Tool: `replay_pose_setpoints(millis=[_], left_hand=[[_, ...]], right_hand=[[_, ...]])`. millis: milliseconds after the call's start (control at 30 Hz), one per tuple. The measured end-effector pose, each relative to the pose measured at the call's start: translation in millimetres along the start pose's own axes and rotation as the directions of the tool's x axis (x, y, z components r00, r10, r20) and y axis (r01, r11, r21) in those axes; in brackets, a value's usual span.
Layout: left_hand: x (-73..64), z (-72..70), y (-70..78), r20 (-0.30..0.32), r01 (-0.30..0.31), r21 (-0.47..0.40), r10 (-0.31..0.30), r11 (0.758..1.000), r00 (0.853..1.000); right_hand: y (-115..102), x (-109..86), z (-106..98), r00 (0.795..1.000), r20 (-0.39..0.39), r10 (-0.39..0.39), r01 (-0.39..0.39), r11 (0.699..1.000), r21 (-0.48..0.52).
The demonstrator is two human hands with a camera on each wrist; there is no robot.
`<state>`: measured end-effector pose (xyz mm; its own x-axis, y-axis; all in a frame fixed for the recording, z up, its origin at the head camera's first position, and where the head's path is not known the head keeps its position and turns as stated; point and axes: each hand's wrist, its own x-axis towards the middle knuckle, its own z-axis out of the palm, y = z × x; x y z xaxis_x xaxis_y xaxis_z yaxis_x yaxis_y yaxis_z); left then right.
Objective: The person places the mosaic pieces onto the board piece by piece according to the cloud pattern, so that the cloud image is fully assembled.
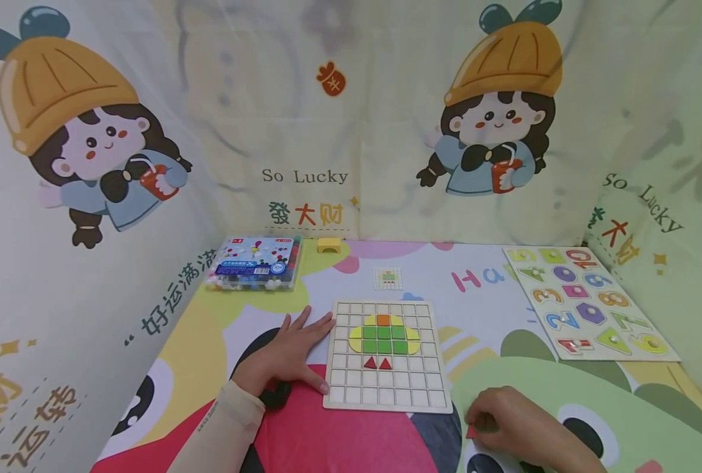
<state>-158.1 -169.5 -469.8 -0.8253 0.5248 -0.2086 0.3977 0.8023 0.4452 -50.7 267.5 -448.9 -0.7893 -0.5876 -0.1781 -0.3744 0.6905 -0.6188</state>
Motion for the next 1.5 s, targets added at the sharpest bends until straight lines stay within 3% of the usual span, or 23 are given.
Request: replay_pose_setpoints(millis=[300,533,633,833,1000,1333,1500], left_hand=[[-1.3,-0.1,0.6,-0.006,0.002,-0.003,-0.002,1.000,1.000],[-2.7,-0.7,1.2,-0.006,0.004,-0.005,-0.004,1.000,1.000],[-3.4,-0.8,1.2,-0.005,0.008,-0.004,-0.008,1.000,1.000],[-4.4,0.1,0.7,0.001,0.014,-0.016,-0.014,1.000,1.000],[-4.3,1.5,0.4,0.000,0.011,-0.029,-0.010,1.000,1.000],[-3.8,-0.9,1.8,0.009,0.002,-0.011,-0.002,1.000,1.000],[-2.8,-1.5,1.6,0.007,0.001,-0.010,-0.001,1.000,1.000]], right_hand=[[3.1,0.4,1.4,0.994,-0.054,-0.098,0.097,0.995,-0.037],[15.7,-1.8,-8.3,0.943,-0.222,-0.247,0.224,0.967,-0.125],[18.6,1.3,-17.3,0.932,-0.269,-0.242,0.199,0.964,-0.176],[10.2,20.0,-30.8,0.945,-0.287,-0.159,0.092,0.968,-0.231],[-3.7,43.3,-34.8,0.951,-0.275,-0.144,0.073,0.964,-0.254],[-34.4,95.6,-25.8,0.964,-0.254,-0.081,0.024,0.975,-0.220],[-45.3,114.9,-15.4,0.968,-0.235,-0.087,0.036,0.976,-0.214]])
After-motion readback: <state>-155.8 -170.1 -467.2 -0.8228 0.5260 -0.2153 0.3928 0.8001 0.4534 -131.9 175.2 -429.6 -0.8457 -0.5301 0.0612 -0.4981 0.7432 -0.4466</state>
